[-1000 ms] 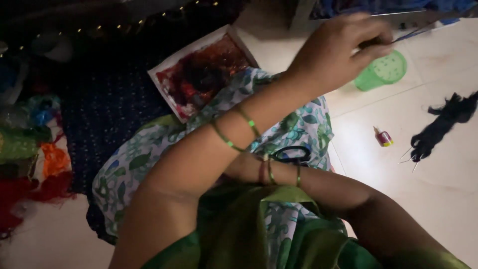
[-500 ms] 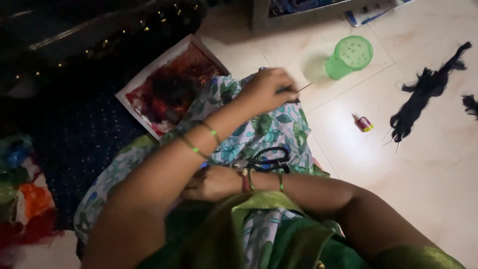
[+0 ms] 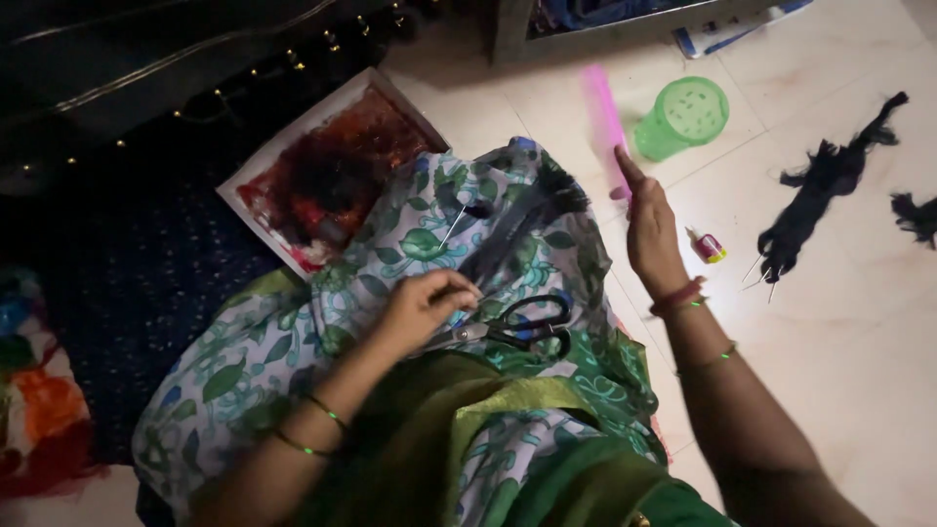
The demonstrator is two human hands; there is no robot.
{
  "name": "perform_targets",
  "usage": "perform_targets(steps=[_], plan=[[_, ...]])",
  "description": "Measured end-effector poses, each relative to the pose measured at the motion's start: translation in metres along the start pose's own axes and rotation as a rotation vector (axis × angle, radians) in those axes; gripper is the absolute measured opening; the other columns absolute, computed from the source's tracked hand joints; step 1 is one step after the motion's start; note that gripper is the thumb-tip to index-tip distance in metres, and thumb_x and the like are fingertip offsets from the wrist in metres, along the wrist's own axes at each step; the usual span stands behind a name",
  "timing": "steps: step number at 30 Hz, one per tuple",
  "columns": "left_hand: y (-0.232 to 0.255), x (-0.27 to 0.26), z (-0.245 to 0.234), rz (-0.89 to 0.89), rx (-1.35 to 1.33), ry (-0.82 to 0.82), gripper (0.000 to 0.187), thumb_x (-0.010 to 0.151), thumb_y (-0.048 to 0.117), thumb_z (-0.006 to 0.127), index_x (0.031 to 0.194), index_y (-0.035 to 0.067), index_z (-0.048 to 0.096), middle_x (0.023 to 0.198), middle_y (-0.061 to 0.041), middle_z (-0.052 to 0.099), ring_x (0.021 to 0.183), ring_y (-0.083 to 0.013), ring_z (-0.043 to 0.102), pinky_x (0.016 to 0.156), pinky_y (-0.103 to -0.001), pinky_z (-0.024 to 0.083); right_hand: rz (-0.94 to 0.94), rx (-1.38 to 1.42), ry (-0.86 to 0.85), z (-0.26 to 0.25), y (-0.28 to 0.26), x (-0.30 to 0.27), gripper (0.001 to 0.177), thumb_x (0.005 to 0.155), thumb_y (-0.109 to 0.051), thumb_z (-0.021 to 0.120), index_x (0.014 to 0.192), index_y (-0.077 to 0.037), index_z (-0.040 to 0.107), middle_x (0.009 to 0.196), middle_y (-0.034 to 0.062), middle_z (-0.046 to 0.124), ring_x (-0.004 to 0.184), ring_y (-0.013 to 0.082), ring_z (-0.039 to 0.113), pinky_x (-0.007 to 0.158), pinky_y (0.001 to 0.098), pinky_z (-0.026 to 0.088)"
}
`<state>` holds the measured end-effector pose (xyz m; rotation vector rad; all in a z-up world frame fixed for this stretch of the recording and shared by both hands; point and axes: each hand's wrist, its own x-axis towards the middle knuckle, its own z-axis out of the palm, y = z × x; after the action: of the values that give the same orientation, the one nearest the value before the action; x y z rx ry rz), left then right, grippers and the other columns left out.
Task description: The recorder is attaching beads and making tassels on the edge of a dark fabric using sewing tools.
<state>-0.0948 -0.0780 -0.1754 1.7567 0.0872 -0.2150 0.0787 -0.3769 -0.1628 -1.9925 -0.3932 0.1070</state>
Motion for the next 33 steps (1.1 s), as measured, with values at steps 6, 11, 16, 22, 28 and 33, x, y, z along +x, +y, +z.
perform_targets(steps=[6,11,16,22,28,33], plan=[[0.013,-0.015,0.014,0.169,-0.039,0.135,0.008,0.095,0.007,0.069,0.100,0.001,0.073,0.094,-0.005,0.079,0.089,-0.0107,0.074,0.081,-0.026,0.057,-0.318,-0.549,-0.041,0.031,-0.019,-0.021,0.069,0.094,-0.007,0.058,0.162,-0.011,0.046,0.094,0.0135,0.061,0.085,0.0265,0.059,0.075,0.0379,0.053],[0.001,-0.019,0.014,0.159,-0.066,0.259,0.006,0.095,0.006,0.070,0.096,0.000,0.072,0.092,-0.006,0.079,0.086,-0.0108,0.074,0.079,-0.025,0.057,-0.210,-0.604,0.028,0.009,0.009,0.005,0.041,0.095,-0.013,0.069,0.136,-0.012,0.067,0.086,0.0170,0.068,0.077,0.0344,0.065,0.067,0.0420,0.051],[0.005,-0.012,0.024,0.215,-0.111,0.223,0.006,0.095,0.005,0.068,0.098,0.000,0.071,0.093,-0.005,0.078,0.085,-0.0104,0.074,0.076,-0.025,0.058,0.239,0.056,0.315,0.012,0.073,0.026,0.021,0.109,-0.019,0.062,0.122,-0.003,0.062,0.089,0.0133,0.075,0.076,0.0282,0.066,0.068,0.0427,0.051],[-0.004,-0.022,0.008,0.112,-0.065,0.259,0.005,0.094,0.004,0.071,0.095,0.000,0.072,0.094,-0.006,0.079,0.083,-0.0116,0.072,0.075,-0.025,0.056,-0.578,-0.757,-0.083,0.030,-0.015,-0.038,0.016,0.098,-0.021,0.057,0.110,-0.011,0.056,0.092,0.0159,0.073,0.080,0.0333,0.071,0.064,0.0418,0.054],[0.018,-0.023,0.011,0.198,-0.031,0.306,0.005,0.093,0.004,0.070,0.095,0.000,0.072,0.089,-0.006,0.078,0.081,-0.0113,0.074,0.075,-0.025,0.058,0.362,-0.131,0.359,0.011,-0.004,0.001,0.025,0.109,-0.033,0.052,0.115,-0.009,0.051,0.083,0.0213,0.065,0.072,0.0436,0.067,0.064,0.0514,0.053],[0.015,-0.026,0.012,0.177,-0.068,0.248,0.006,0.095,0.004,0.069,0.097,0.000,0.072,0.090,-0.006,0.077,0.083,-0.0114,0.074,0.074,-0.025,0.058,-0.214,-0.534,0.070,0.029,0.024,-0.024,0.020,0.098,-0.024,0.062,0.115,-0.014,0.059,0.091,0.0175,0.068,0.076,0.0441,0.065,0.062,0.0526,0.053]])
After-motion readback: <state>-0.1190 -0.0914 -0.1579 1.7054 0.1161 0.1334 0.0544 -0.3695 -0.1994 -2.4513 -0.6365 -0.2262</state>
